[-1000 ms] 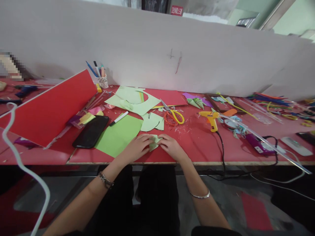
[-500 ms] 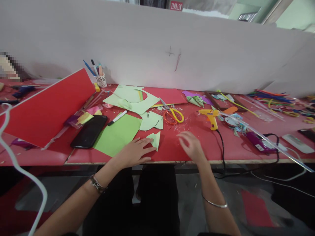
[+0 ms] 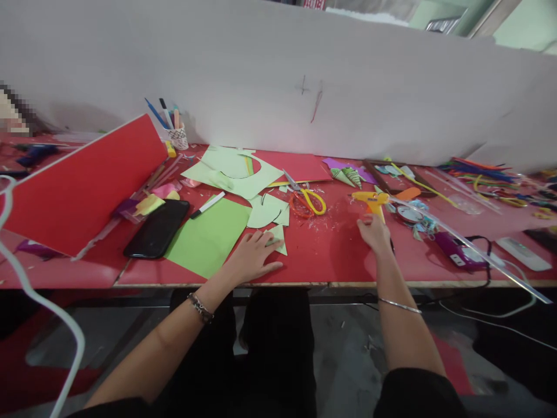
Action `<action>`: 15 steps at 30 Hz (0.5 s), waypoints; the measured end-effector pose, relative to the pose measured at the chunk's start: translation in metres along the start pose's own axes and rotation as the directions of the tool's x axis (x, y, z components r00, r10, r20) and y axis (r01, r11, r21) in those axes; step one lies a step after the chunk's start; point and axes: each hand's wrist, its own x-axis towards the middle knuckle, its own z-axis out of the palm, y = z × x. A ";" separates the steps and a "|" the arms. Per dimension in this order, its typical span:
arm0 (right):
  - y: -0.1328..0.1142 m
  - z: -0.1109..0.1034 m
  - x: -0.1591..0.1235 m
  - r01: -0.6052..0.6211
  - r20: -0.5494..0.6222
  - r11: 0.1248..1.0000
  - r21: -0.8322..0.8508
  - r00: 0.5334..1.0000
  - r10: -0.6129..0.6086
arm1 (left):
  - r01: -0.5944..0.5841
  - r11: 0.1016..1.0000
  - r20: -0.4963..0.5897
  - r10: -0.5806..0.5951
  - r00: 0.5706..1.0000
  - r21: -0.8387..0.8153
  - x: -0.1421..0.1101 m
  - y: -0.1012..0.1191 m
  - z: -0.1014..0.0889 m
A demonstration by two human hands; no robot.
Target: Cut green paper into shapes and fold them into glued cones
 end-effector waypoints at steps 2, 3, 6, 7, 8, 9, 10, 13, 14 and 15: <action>-0.003 0.002 0.002 0.011 0.011 0.999 0.032 1.000 -0.011 | -0.027 0.999 0.011 0.028 1.000 -0.020 0.000 -0.004 -0.002; -0.004 0.002 0.002 0.036 -0.010 0.999 0.039 0.999 -0.035 | -0.040 0.999 0.018 0.041 0.999 -0.033 0.000 -0.005 -0.004; -0.005 -0.001 0.002 0.085 -0.185 0.996 -0.006 0.979 -0.084 | -0.066 0.995 0.032 0.069 0.997 -0.070 -0.002 -0.010 -0.006; -0.005 -0.002 0.003 0.091 -0.253 0.995 -0.042 0.962 -0.098 | -0.068 0.995 0.033 0.071 0.997 -0.078 -0.002 -0.011 -0.006; -0.005 -0.004 0.004 0.086 -0.308 0.993 -0.079 0.945 -0.106 | -0.068 0.994 0.031 0.071 0.997 -0.081 -0.002 -0.011 -0.006; -0.005 -0.005 0.005 0.065 -0.346 0.992 -0.111 0.933 -0.100 | -0.067 0.994 0.029 0.069 0.997 -0.081 -0.002 -0.011 -0.005; -0.005 -0.006 0.008 0.031 -0.359 0.991 -0.132 0.930 -0.077 | -0.063 0.995 0.022 0.065 0.998 -0.078 -0.002 -0.011 -0.003; -0.007 -0.008 0.019 -0.122 -0.253 0.984 -0.127 0.963 0.087 | -0.048 0.997 -0.002 0.048 0.999 -0.065 -0.004 -0.010 0.002; -0.007 -0.007 0.023 -0.157 -0.189 0.981 -0.113 0.973 0.133 | -0.044 0.997 -0.006 0.044 0.999 -0.062 -0.005 -0.009 0.003; -0.008 -0.006 0.027 -0.167 -0.128 0.981 -0.099 0.980 0.154 | -0.042 0.997 -0.007 0.041 0.999 -0.060 -0.006 -0.008 0.003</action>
